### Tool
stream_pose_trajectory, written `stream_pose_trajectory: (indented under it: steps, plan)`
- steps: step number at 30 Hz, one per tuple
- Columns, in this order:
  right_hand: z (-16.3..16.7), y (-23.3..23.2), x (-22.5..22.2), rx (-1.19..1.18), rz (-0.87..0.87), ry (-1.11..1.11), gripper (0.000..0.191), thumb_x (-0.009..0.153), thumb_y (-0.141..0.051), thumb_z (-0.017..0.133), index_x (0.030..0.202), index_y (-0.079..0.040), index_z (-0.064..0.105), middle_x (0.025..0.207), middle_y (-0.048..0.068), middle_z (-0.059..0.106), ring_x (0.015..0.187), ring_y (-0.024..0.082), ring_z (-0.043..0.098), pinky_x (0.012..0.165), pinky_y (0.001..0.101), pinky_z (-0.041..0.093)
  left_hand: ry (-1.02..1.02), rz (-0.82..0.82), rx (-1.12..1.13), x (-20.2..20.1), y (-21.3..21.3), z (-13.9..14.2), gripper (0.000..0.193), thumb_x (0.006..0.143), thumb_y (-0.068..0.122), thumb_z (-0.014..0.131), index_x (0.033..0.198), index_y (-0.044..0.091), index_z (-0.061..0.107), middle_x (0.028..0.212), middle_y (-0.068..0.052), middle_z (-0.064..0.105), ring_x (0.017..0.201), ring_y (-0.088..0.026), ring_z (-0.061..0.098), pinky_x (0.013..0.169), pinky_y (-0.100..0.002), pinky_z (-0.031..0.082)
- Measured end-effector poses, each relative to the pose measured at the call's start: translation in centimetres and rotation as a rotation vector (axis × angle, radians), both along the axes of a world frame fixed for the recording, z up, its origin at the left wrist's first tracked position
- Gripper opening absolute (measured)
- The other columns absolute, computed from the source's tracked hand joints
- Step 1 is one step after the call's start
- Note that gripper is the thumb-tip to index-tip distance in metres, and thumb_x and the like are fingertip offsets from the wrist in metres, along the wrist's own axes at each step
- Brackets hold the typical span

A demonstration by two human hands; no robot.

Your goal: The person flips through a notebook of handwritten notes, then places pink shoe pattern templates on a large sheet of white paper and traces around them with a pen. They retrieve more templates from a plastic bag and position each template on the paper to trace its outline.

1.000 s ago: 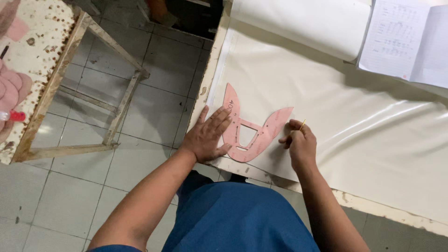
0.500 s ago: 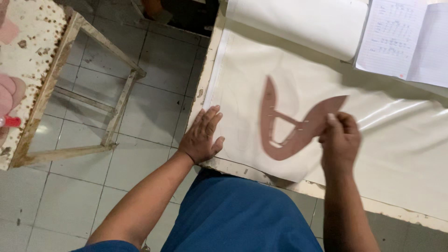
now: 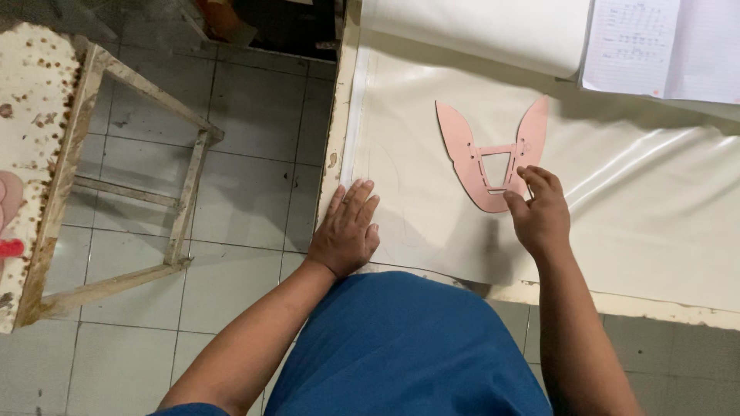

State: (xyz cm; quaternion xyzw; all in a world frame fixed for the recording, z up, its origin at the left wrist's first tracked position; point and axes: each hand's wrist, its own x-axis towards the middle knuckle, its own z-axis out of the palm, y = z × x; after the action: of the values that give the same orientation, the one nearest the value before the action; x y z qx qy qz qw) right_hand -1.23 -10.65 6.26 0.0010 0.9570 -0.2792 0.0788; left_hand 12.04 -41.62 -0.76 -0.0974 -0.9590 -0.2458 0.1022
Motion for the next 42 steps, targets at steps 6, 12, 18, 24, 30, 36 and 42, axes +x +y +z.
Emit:
stream_pose_trajectory:
  steps: [6, 12, 18, 24, 30, 36, 42]
  plan:
    - [-3.4, 0.5, -1.7, 0.082, 0.129, 0.067, 0.055, 0.089, -0.031, 0.076, 0.139, -0.013, 0.064, 0.156, 0.007, 0.043, 0.1, 0.028, 0.069, 0.088, 0.0414, 0.054, 0.002, 0.027, 0.005, -0.5, 0.2, 0.0, 0.048, 0.093, 0.021, 0.06, 0.137, 0.001, 0.056, 0.155, -0.018, 0.046, 0.149, -0.031, 0.04, 0.127, -0.048, 0.024]
    - [-3.1, -3.2, -1.1, 0.136, 0.237, 0.039, 0.048, 0.09, -0.035, 0.076, 0.134, -0.018, 0.067, 0.147, 0.009, 0.048, 0.095, 0.029, 0.069, 0.08, 0.0435, 0.057, 0.006, 0.033, 0.038, -0.5, 0.2, 0.8, 0.047, 0.09, 0.019, 0.061, 0.133, 0.001, 0.058, 0.152, -0.018, 0.049, 0.146, -0.032, 0.042, 0.124, -0.049, 0.027]
    - [-2.3, -4.3, -3.2, 0.009, 0.197, 0.066, 0.049, 0.092, -0.03, 0.069, 0.139, -0.018, 0.064, 0.146, 0.007, 0.051, 0.074, 0.024, 0.068, 0.078, 0.0408, 0.058, -0.009, 0.11, 0.173, -1.5, 0.0, 2.2, 0.034, 0.091, 0.011, 0.064, 0.125, 0.005, 0.064, 0.139, -0.011, 0.06, 0.137, -0.027, 0.053, 0.12, -0.047, 0.034]
    - [-2.2, -3.9, -6.4, 0.088, 0.203, 0.025, 0.056, 0.087, -0.033, 0.077, 0.137, -0.012, 0.063, 0.148, 0.01, 0.046, 0.08, 0.025, 0.066, 0.076, 0.042, 0.055, -0.033, 0.146, 0.113, -6.0, -1.1, 1.9, 0.034, 0.093, 0.013, 0.068, 0.126, 0.008, 0.065, 0.13, -0.006, 0.063, 0.126, -0.022, 0.057, 0.114, -0.045, 0.037]
    - [-2.4, -5.7, -7.1, 0.014, 0.212, 0.05, 0.057, 0.082, -0.035, 0.082, 0.131, -0.01, 0.066, 0.146, 0.009, 0.048, 0.08, 0.023, 0.065, 0.077, 0.0394, 0.056, -0.033, 0.108, -0.026, -13.8, -2.4, 0.9, 0.065, 0.093, 0.04, 0.067, 0.148, 0.011, 0.05, 0.157, -0.008, 0.042, 0.147, -0.026, 0.033, 0.116, -0.056, 0.02]
    - [-2.8, -4.5, -8.1, -0.089, 0.188, 0.042, 0.053, 0.087, -0.03, 0.079, 0.135, -0.01, 0.065, 0.146, 0.007, 0.05, 0.075, 0.019, 0.063, 0.08, 0.0356, 0.055, -0.142, 0.06, -0.099, -15.1, -3.2, 0.6, 0.069, 0.09, 0.048, 0.067, 0.15, 0.018, 0.049, 0.163, 0.001, 0.036, 0.152, -0.026, 0.024, 0.12, -0.055, 0.014]
    - [-3.9, -4.4, -8.7, -0.098, 0.11, 0.03, 0.053, 0.09, -0.023, 0.077, 0.14, -0.012, 0.063, 0.139, 0.006, 0.05, 0.074, 0.017, 0.059, 0.079, 0.0345, 0.053, -0.193, 0.075, -0.066, -15.0, -3.2, 0.6, 0.069, 0.09, 0.054, 0.067, 0.15, 0.024, 0.049, 0.163, 0.004, 0.038, 0.153, -0.024, 0.025, 0.123, -0.055, 0.013]
